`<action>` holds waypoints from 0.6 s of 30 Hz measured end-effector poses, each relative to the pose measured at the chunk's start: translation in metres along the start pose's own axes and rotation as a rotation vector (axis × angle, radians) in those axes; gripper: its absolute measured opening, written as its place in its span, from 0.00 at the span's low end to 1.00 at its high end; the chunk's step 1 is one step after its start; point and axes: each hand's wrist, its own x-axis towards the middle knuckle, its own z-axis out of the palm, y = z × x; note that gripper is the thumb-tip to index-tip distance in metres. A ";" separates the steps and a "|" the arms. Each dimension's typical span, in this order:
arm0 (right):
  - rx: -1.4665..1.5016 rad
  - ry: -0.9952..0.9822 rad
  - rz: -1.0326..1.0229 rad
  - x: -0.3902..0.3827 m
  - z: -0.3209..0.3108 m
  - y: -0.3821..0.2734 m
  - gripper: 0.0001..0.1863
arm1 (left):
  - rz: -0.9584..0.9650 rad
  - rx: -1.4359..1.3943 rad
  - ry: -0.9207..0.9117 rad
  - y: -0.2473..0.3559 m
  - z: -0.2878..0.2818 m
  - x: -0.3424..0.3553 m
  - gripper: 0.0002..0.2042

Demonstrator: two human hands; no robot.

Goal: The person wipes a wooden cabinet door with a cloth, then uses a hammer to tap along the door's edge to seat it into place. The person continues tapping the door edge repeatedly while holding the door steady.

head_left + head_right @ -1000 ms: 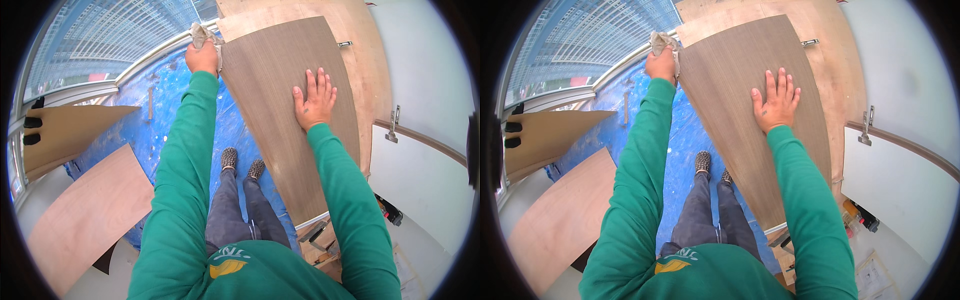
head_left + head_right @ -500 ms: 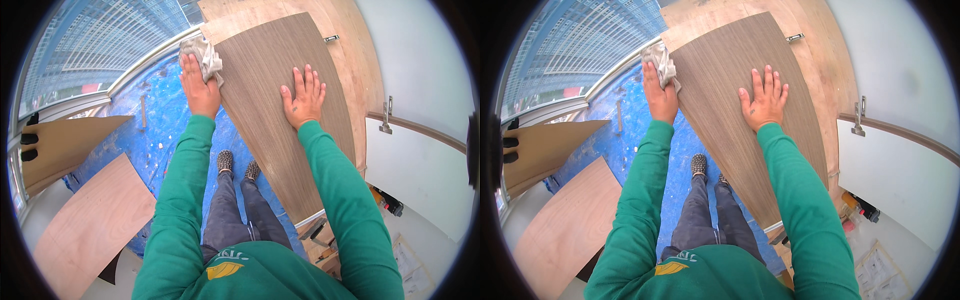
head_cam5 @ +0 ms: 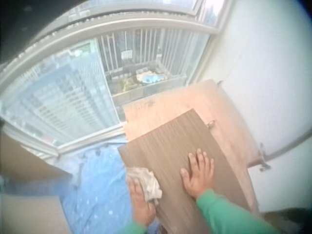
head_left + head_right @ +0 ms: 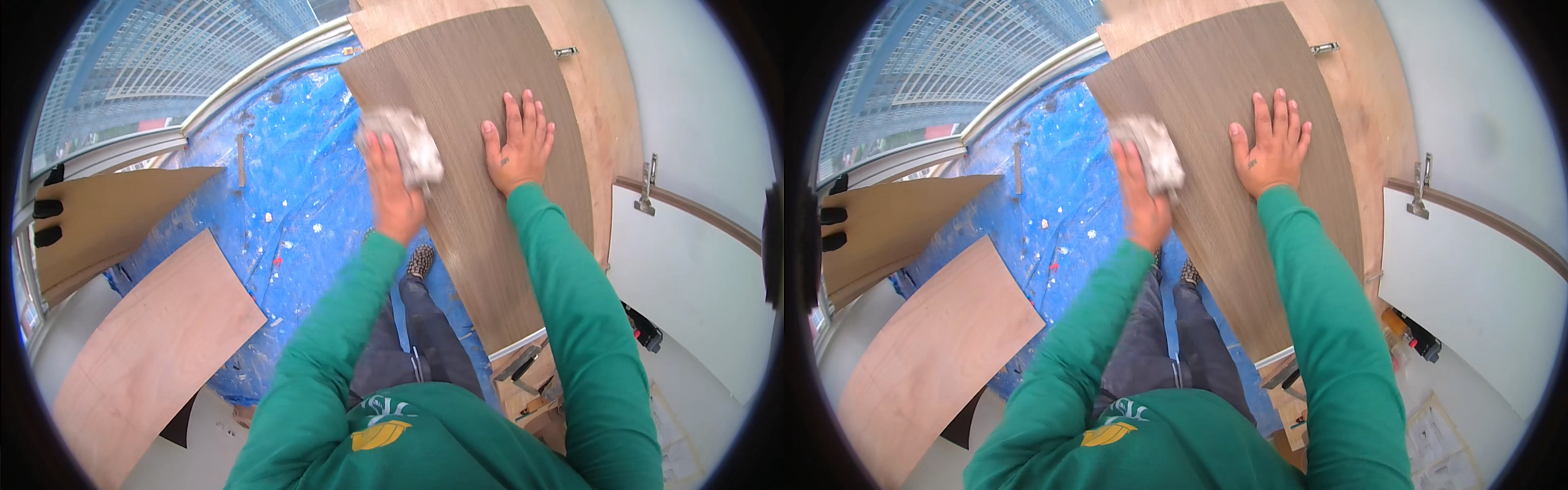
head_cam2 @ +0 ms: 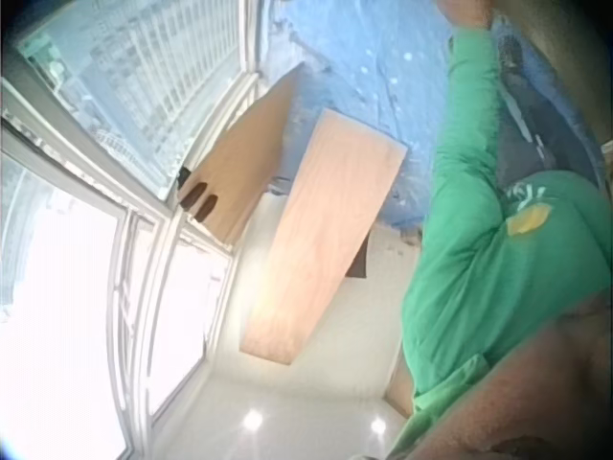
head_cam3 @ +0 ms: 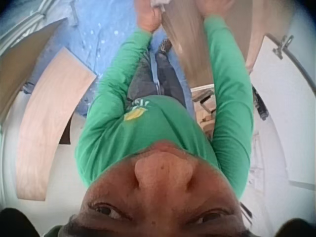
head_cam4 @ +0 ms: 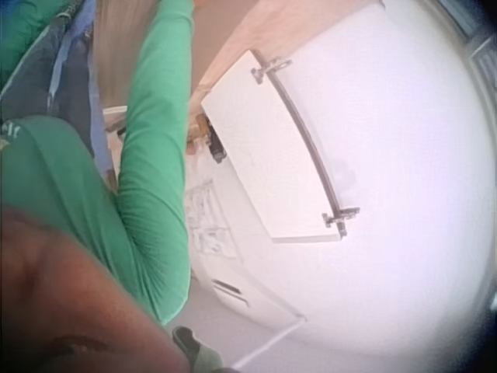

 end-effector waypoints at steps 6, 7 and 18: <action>0.023 0.052 -0.024 -0.002 0.003 0.001 0.34 | 0.067 0.195 0.059 -0.062 -0.019 0.120 0.40; 0.026 0.059 -0.031 -0.001 0.004 0.001 0.34 | 0.098 0.255 0.072 -0.061 -0.022 0.118 0.40; 0.051 0.075 -0.035 -0.001 0.008 0.003 0.34 | 0.527 0.259 -0.595 0.057 -0.023 -0.191 0.43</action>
